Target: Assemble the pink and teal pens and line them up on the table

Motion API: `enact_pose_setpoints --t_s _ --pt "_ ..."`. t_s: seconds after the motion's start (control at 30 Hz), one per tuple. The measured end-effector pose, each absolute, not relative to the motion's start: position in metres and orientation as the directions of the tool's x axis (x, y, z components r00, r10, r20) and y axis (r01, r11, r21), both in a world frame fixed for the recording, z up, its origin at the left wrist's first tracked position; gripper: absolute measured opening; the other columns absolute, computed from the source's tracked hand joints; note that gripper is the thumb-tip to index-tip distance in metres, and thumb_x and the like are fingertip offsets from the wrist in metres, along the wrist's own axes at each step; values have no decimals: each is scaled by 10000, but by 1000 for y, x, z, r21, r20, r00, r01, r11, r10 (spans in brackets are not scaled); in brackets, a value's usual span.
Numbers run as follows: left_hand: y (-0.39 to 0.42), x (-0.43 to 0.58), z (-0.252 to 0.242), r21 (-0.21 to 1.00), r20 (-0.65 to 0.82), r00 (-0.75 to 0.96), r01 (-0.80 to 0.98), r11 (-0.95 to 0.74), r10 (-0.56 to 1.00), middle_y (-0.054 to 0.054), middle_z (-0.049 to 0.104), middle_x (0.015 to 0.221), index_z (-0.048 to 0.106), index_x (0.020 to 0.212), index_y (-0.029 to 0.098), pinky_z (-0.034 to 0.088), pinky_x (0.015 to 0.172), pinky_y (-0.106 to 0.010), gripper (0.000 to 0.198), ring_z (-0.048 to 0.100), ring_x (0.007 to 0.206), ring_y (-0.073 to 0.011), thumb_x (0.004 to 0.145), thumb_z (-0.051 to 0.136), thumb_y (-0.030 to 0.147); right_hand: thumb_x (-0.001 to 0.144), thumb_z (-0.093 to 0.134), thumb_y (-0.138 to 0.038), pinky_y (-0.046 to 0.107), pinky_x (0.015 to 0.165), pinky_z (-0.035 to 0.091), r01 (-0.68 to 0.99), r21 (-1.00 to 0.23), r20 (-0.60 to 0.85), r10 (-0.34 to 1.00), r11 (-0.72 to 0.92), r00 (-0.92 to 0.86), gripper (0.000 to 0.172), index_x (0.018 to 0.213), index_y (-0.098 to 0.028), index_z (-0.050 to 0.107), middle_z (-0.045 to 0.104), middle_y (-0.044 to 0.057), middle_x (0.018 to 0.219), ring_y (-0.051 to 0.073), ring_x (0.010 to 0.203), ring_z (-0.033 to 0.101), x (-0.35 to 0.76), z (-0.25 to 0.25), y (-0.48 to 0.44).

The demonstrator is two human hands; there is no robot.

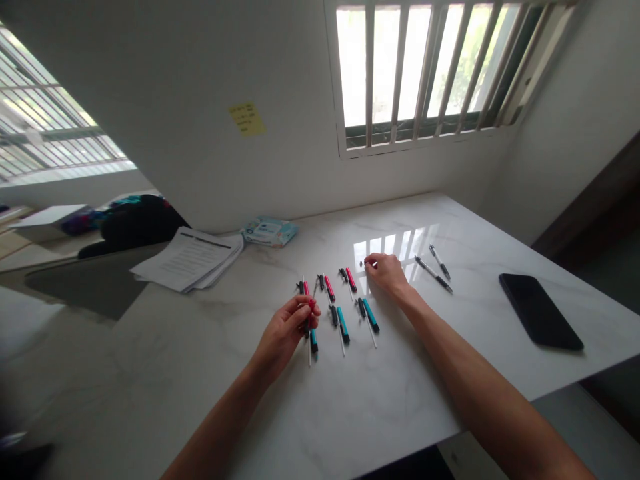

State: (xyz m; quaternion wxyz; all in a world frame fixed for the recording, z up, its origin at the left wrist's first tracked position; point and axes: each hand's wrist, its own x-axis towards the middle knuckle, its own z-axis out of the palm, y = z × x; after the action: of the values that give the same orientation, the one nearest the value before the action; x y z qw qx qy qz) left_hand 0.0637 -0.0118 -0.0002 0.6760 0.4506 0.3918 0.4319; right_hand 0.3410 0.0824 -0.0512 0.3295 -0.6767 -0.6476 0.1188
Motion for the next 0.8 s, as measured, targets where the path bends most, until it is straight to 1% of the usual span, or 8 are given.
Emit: enact_pose_setpoints --t_s 0.27,0.43,0.5,0.57,0.63,0.67,0.73,0.8 --pt "-12 64 0 950 -132 323 -230 213 937 -37 700 891 649 993 185 440 699 -241 253 575 724 -121 847 764 357 887 632 -153 293 785 571 703 -705 270 952 93 146 229 1005 -238 809 813 25 946 191 799 762 342 -57 83" --pt "-12 64 1 948 -129 315 -239 210 940 -30 693 864 652 991 184 444 693 -243 256 583 720 -123 842 767 357 920 625 -238 347 754 612 625 -754 381 909 202 167 202 1014 -221 803 808 57 996 210 802 756 337 -41 74" --pt "-12 64 0 945 -123 310 -252 206 943 -27 693 861 651 994 186 444 687 -242 265 582 714 -121 842 769 368 920 661 -308 352 749 622 515 -806 386 919 292 84 206 1040 -210 796 805 70 982 210 808 752 328 -32 66" --pt "-10 64 -2 949 -103 304 -256 185 947 -23 694 861 649 1000 191 445 683 -242 280 580 703 -118 843 773 386 894 723 -385 353 772 625 333 -879 326 940 341 -99 269 1079 -202 790 803 79 993 210 833 751 313 -25 55" --pt "-9 63 -4 961 -76 288 -236 147 955 -21 697 868 647 1008 197 449 684 -246 297 584 698 -119 842 777 405 853 779 -425 360 816 619 151 -943 246 928 296 -281 333 1090 -191 794 802 90 1031 217 880 754 295 -22 43" --pt "-8 63 -5 968 -64 280 -216 128 958 -23 699 873 648 1016 198 453 688 -249 302 588 700 -122 844 774 412 830 805 -428 361 830 615 79 -962 221 918 260 -329 349 1081 -187 798 803 91 1027 220 886 755 285 -22 38" --pt "-8 62 -5 983 -45 268 -162 91 962 -26 700 877 651 1033 198 463 700 -258 302 597 712 -131 854 762 415 816 825 -418 362 847 605 -41 -979 198 900 198 -388 352 1079 -185 801 805 81 980 219 884 755 269 -23 29" --pt "-8 62 -3 994 -24 271 -99 53 962 -31 700 877 654 1043 195 474 719 -268 287 604 733 -143 868 744 404 821 827 -400 352 853 594 -133 -975 219 895 180 -389 298 1032 -190 807 800 70 957 211 883 748 259 -23 23"
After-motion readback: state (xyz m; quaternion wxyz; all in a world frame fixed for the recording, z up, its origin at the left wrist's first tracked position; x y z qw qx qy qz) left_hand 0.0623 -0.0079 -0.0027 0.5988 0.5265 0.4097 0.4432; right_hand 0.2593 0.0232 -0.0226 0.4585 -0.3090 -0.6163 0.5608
